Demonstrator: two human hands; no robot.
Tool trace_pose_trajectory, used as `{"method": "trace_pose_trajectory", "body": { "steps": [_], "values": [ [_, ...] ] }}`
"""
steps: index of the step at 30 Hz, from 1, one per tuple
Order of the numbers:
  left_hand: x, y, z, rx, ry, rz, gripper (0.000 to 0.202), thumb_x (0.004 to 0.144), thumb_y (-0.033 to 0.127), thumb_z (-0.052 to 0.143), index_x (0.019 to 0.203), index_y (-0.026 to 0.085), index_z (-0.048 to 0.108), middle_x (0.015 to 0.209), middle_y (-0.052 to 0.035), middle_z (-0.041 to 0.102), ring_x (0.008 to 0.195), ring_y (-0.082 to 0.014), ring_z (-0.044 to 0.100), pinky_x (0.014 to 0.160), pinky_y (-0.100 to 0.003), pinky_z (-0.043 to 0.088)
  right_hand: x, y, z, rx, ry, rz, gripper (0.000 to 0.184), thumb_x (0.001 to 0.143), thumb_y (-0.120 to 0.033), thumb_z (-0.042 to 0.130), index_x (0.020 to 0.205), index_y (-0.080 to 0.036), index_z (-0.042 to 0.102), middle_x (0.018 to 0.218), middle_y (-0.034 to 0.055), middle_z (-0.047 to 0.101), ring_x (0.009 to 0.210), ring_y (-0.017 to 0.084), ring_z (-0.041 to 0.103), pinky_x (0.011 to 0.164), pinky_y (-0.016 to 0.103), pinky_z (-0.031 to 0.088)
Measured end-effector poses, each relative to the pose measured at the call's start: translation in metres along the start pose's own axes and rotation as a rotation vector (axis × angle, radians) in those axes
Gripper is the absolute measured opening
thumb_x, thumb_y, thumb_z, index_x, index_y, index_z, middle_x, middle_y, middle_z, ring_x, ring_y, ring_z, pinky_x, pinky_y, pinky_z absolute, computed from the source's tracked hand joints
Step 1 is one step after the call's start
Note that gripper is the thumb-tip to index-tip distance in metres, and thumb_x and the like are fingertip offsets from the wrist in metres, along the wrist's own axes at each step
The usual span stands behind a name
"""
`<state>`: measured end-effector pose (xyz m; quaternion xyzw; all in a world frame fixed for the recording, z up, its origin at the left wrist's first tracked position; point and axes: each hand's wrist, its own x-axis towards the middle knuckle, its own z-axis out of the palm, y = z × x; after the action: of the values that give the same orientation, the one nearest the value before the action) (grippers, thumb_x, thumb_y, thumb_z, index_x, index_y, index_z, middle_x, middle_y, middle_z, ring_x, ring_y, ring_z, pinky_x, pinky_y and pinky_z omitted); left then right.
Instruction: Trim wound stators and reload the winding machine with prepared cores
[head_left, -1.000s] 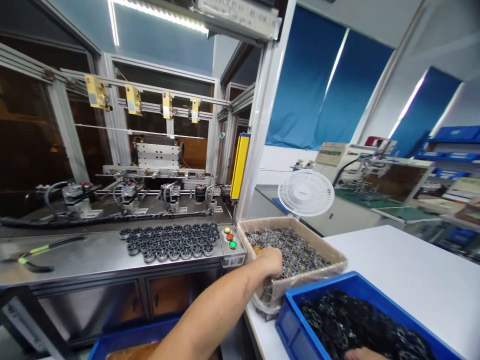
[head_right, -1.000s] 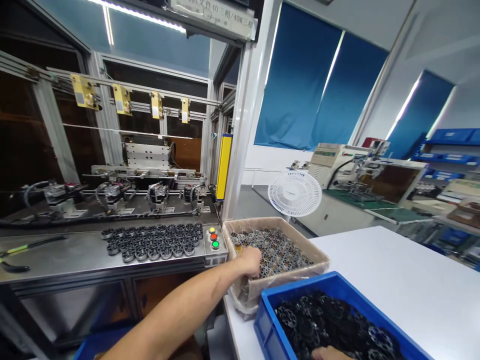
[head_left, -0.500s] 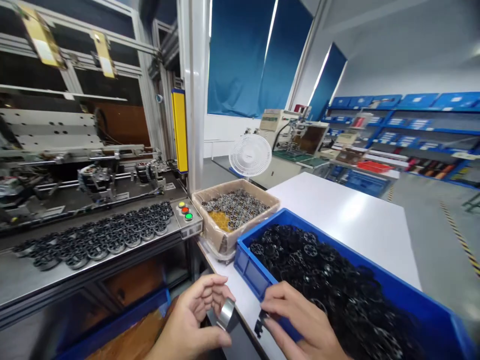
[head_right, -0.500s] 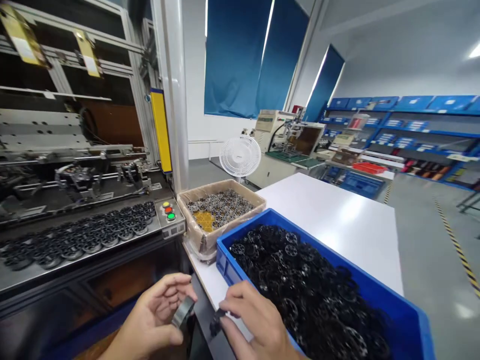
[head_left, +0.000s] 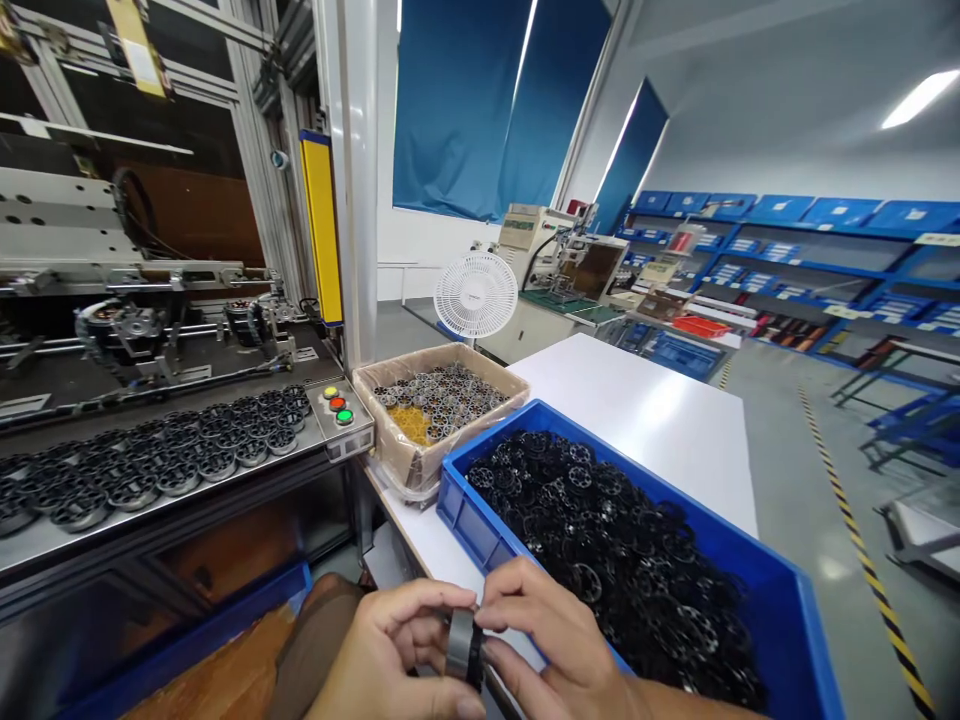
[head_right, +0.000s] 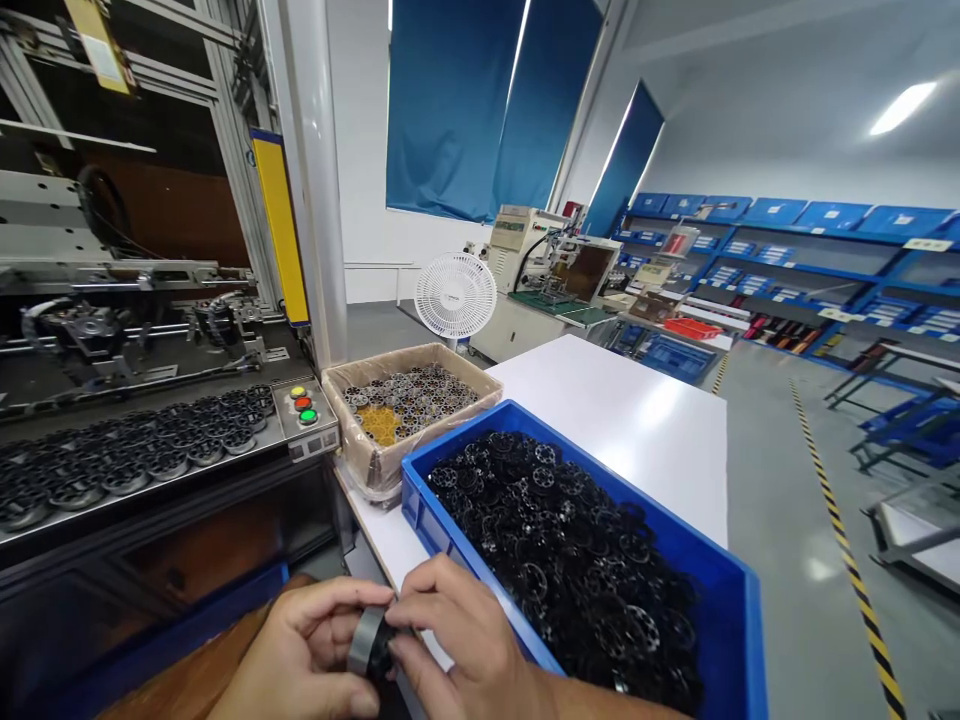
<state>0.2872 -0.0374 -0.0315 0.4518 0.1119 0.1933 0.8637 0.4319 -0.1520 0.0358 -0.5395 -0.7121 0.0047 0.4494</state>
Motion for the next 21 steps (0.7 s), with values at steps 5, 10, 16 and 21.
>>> {"method": "trace_pose_trajectory", "body": {
  "steps": [5,10,16,21],
  "values": [
    [-0.002,0.011,0.013,-0.005,0.060,0.046,0.052,0.048,0.020,0.094,0.095,0.016,0.073,0.081,-0.0075,0.081,0.072,-0.0188,0.074,0.071,-0.029,0.056,-0.002,0.003,0.000,-0.039,0.018,-0.019,0.032,0.081,-0.003,0.056,0.109,-0.017,0.061,0.091,0.0096,0.064,0.081,0.019,0.064,0.068,0.031,0.056],
    [-0.004,0.017,0.011,-0.018,0.067,0.070,0.052,0.050,0.022,0.093,0.097,0.016,0.073,0.085,-0.0086,0.081,0.077,-0.0201,0.075,0.070,-0.027,0.056,0.003,0.003,-0.003,-0.157,-0.076,-0.160,0.039,0.081,-0.009,0.061,0.119,-0.011,0.054,0.098,0.0151,0.065,0.089,0.022,0.064,0.073,0.033,0.058],
    [-0.005,0.016,0.008,-0.025,0.029,0.079,0.051,0.051,0.024,0.093,0.098,0.016,0.074,0.087,-0.0089,0.081,0.081,-0.0215,0.075,0.074,-0.029,0.056,0.005,0.004,-0.004,-0.304,-0.045,-0.235,0.034,0.088,-0.023,0.061,0.118,-0.009,0.054,0.091,0.0145,0.067,0.084,0.022,0.065,0.070,0.035,0.059],
    [-0.007,0.017,0.010,-0.056,0.018,0.079,0.051,0.051,0.022,0.093,0.098,0.018,0.075,0.087,-0.0077,0.081,0.080,-0.0208,0.075,0.071,-0.026,0.056,0.006,0.003,-0.004,-0.271,-0.072,-0.254,0.032,0.088,-0.015,0.058,0.119,-0.011,0.054,0.091,0.0131,0.069,0.084,0.021,0.066,0.072,0.035,0.059]
  ]
}}
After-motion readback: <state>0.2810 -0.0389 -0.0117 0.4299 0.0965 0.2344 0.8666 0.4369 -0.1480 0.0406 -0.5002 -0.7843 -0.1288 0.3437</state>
